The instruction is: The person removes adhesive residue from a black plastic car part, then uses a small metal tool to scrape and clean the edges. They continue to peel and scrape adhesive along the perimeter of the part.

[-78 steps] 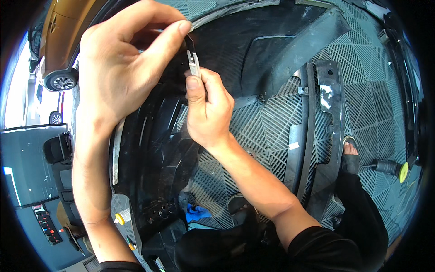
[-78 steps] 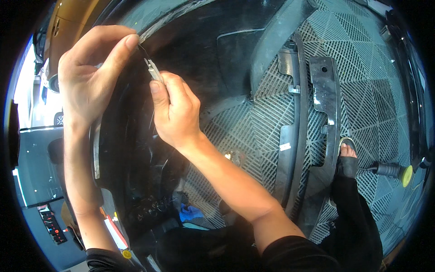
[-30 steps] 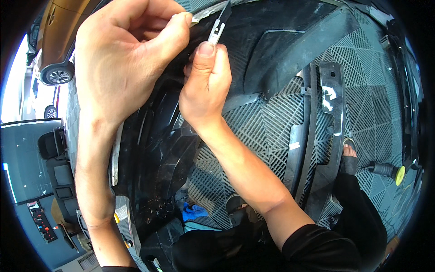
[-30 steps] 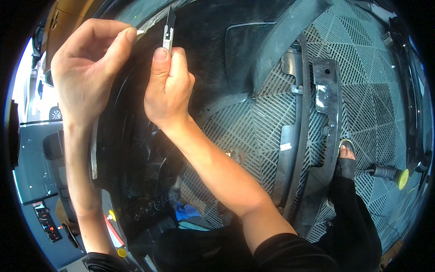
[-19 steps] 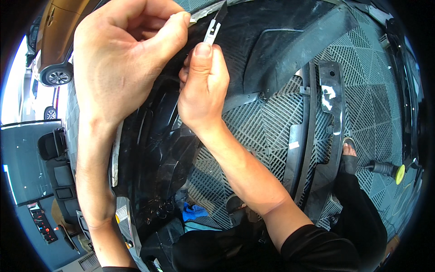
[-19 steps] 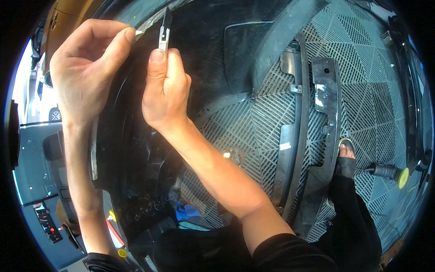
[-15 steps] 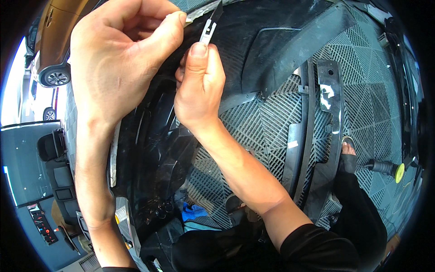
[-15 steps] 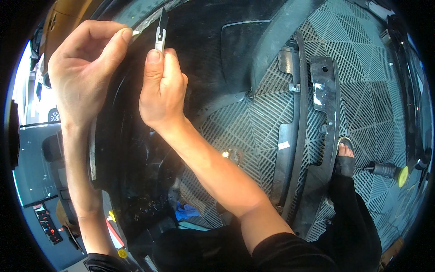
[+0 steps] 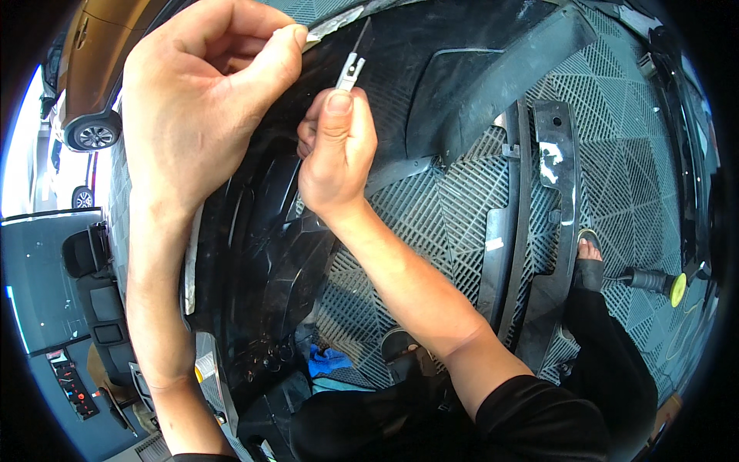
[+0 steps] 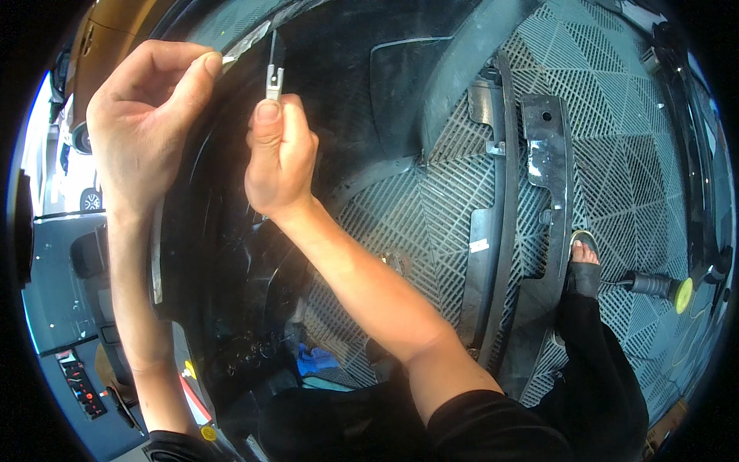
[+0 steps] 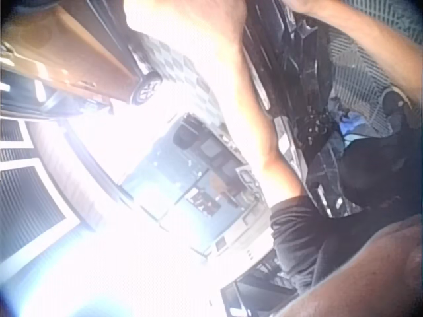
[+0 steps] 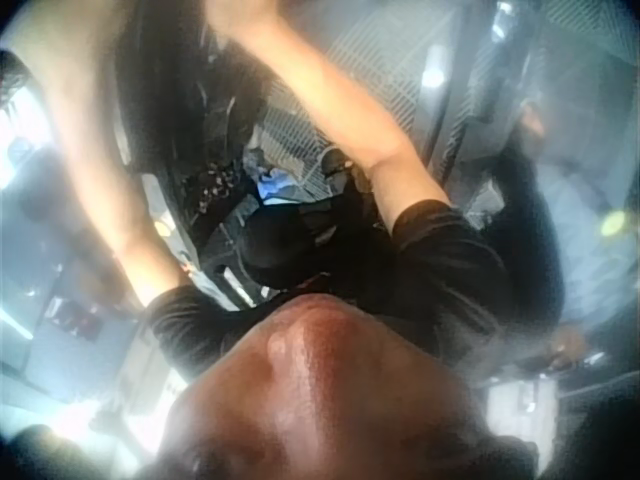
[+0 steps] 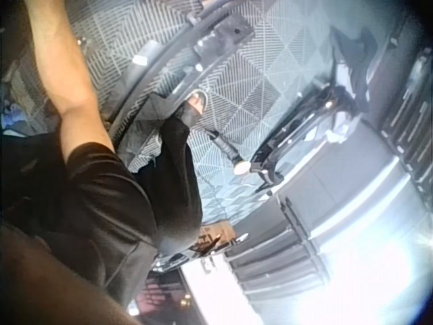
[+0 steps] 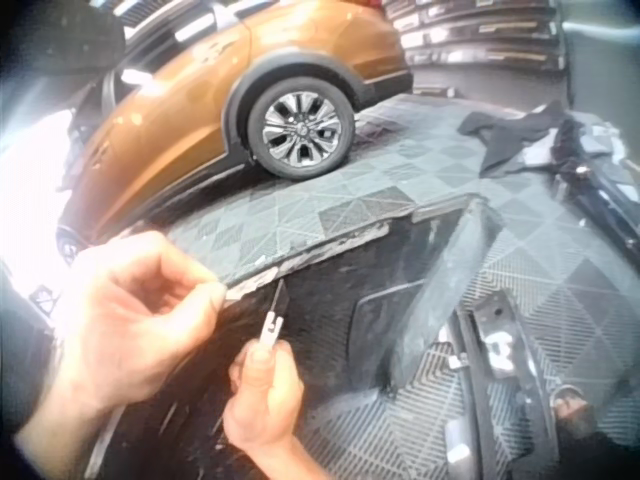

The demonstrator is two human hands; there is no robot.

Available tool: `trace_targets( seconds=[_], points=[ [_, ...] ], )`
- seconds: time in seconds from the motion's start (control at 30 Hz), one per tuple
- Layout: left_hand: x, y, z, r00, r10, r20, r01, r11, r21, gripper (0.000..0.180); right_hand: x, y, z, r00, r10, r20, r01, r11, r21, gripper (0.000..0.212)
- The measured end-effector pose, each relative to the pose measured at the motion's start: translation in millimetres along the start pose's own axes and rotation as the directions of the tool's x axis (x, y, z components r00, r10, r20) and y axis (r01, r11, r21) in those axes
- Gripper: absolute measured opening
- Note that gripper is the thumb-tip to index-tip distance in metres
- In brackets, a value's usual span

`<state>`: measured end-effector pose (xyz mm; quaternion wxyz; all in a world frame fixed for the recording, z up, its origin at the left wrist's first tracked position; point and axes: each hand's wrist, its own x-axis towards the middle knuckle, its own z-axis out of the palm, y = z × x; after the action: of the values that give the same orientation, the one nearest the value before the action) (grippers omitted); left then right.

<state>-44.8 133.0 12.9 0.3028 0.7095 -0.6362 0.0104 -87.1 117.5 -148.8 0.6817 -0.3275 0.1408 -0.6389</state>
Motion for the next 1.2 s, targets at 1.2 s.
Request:
trace_targets(
  seconds=[1.2],
  points=[
    [-3.2,6.6,3.4,0.998,-0.061,-0.014,0.059,0.993,-0.103,0.011,1.8,-21.5,10.1,0.993,0.113,-0.032,-0.114,0.993,-0.017,0.045]
  ],
)
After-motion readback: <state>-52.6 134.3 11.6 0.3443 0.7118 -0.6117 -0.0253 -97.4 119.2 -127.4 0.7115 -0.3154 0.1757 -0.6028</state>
